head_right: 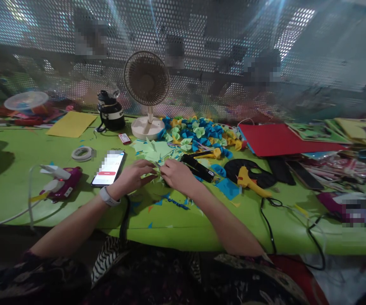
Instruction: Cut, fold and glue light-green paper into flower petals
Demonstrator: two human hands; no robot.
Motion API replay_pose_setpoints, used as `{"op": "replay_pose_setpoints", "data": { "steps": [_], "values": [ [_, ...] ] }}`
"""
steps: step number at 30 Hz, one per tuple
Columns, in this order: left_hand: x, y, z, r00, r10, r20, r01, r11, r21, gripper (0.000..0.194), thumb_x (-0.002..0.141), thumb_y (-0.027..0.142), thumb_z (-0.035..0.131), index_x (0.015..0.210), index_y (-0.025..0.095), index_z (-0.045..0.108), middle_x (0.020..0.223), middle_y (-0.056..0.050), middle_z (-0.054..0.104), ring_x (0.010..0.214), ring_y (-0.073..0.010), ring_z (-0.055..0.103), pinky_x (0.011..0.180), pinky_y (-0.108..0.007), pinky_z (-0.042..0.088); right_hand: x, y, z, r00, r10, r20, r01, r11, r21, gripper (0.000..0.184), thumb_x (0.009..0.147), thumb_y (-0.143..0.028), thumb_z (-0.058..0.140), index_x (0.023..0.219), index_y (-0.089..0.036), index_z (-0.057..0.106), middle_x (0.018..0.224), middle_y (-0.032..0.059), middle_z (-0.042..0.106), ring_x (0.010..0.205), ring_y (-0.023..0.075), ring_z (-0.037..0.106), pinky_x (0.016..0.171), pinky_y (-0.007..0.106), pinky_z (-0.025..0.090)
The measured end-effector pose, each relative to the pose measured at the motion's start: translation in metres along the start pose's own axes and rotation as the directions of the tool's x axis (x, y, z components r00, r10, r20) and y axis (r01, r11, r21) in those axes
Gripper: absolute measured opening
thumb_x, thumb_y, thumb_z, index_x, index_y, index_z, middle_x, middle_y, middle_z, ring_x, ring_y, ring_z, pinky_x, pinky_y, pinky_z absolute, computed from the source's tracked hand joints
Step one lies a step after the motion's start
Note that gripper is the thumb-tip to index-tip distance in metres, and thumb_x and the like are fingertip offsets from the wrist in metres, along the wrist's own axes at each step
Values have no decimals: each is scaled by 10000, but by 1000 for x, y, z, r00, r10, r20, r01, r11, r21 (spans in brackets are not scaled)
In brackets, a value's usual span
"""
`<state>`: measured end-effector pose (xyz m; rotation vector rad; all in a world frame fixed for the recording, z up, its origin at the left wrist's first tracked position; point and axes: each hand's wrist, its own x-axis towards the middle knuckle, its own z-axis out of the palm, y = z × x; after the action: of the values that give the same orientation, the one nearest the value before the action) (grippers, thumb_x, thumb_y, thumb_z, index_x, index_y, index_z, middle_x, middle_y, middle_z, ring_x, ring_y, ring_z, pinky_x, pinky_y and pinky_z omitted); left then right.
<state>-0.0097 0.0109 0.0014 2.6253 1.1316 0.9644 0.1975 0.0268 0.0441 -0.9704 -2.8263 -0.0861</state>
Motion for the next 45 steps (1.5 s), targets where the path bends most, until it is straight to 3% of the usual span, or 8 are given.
{"op": "replay_pose_setpoints", "data": {
  "steps": [13,16,20,25,30,33,37,45],
  "values": [
    [3,0,1,972,-225,-64,198,937,-287,202,840,353,620,765,182,699,854,-85,670,814,-195,626,722,-317,501,-1,3,-4,988,54,-148,-42,996,78,160,921,-227,498,1012,-142,598,1061,139,591,1008,248,530,864,341,421],
    [5,0,-2,894,-447,46,399,742,-539,273,797,440,653,767,171,694,788,-75,688,725,-184,651,622,-290,514,-7,2,-16,977,143,-158,-116,979,166,257,915,-317,519,1108,-152,564,1136,143,587,1047,253,540,846,338,431],
    [7,3,-5,722,-635,276,569,317,-759,348,723,481,716,826,151,682,809,-82,725,643,-170,686,524,-245,513,-22,-7,-28,962,25,271,-89,970,227,221,828,-380,612,933,-185,611,910,60,652,781,197,584,634,271,395],
    [7,1,0,687,-658,309,496,114,-861,340,683,418,775,842,137,667,877,-90,742,709,-150,701,688,-284,572,-29,-19,-18,873,26,488,-87,991,104,94,731,-163,596,819,-180,622,816,61,662,704,192,571,559,265,310],
    [6,-2,1,702,-633,327,455,46,-889,282,737,358,751,901,145,668,959,-107,744,850,-181,714,797,-330,570,-31,-5,-16,924,62,376,-169,951,258,97,732,-132,565,804,-171,616,771,47,650,669,164,558,567,257,341],
    [7,2,-2,702,-620,351,443,-6,-897,272,739,338,753,927,157,678,996,-99,741,922,-190,705,826,-324,557,-32,6,-18,976,185,115,-217,836,503,83,786,-188,550,846,-174,605,792,33,645,689,144,571,615,244,417],
    [8,11,-3,704,-595,389,457,-40,-889,286,724,334,766,934,155,691,1027,-97,735,982,-204,687,885,-339,523,-29,5,-5,912,378,-157,-178,712,679,110,823,-267,555,881,-184,599,860,36,637,759,145,591,631,238,479],
    [6,17,3,745,-542,390,414,-83,-907,282,702,321,789,900,141,699,1014,-85,735,1008,-204,665,971,-346,444,-20,-6,25,900,372,-228,-162,771,616,93,813,-218,563,865,-193,637,835,38,628,698,143,582,627,260,478]
  ]
}}
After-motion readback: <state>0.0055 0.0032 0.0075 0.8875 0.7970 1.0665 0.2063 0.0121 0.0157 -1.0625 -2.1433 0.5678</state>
